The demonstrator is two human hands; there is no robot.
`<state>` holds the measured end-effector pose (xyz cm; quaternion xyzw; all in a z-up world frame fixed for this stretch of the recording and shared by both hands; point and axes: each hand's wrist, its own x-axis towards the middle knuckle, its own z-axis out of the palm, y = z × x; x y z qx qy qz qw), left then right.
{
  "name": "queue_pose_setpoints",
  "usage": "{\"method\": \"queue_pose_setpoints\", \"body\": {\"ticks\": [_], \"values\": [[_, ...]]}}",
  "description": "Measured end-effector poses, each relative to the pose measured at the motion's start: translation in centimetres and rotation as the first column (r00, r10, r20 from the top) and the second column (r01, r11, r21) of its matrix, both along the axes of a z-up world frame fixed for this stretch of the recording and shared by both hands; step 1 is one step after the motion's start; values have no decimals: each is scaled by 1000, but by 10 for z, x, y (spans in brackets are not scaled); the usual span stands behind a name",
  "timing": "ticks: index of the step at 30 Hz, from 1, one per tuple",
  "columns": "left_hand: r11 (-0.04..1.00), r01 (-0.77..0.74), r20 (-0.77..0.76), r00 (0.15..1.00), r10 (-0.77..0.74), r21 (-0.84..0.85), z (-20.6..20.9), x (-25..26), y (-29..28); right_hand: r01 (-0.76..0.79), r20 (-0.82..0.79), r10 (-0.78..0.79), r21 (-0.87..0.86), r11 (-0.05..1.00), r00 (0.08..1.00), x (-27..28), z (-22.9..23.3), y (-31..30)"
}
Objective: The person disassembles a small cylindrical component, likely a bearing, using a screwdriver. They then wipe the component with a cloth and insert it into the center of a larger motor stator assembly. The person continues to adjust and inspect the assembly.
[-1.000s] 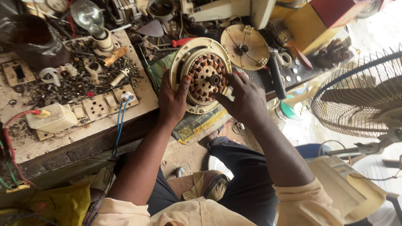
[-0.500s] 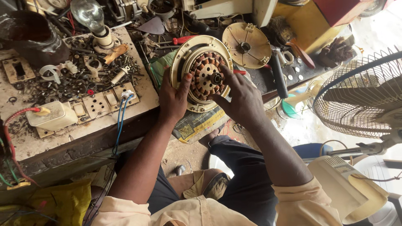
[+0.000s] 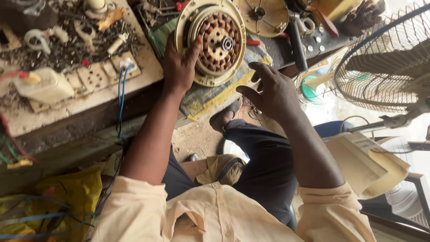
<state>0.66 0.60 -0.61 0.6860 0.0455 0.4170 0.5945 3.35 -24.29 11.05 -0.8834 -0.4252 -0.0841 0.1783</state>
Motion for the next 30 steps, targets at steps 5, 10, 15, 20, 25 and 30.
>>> {"method": "queue_pose_setpoints", "body": {"ticks": [5,10,15,20,25,30], "values": [[998,55,36,998,-53,-42,-9,5,2,-24,8,24,-5,1000,1000,-37,0,-31],[1000,14,60,998,-15,8,-18,13,6,6,-15,-8,-66,998,1000,-76,9,-66],[1000,26,60,998,-27,7,-24,17,8,93,-26,-97,-121,988,995,-100,20,-90],[998,49,101,994,-46,-32,-25,22,8,126,-63,-138,-168,978,988,-123,24,-91],[998,56,181,982,-62,38,-24,19,9,144,-74,-165,-227,963,984,-144,23,-100],[998,60,120,991,-60,5,-27,19,9,130,-53,-151,-285,950,987,-155,15,-114]]}}
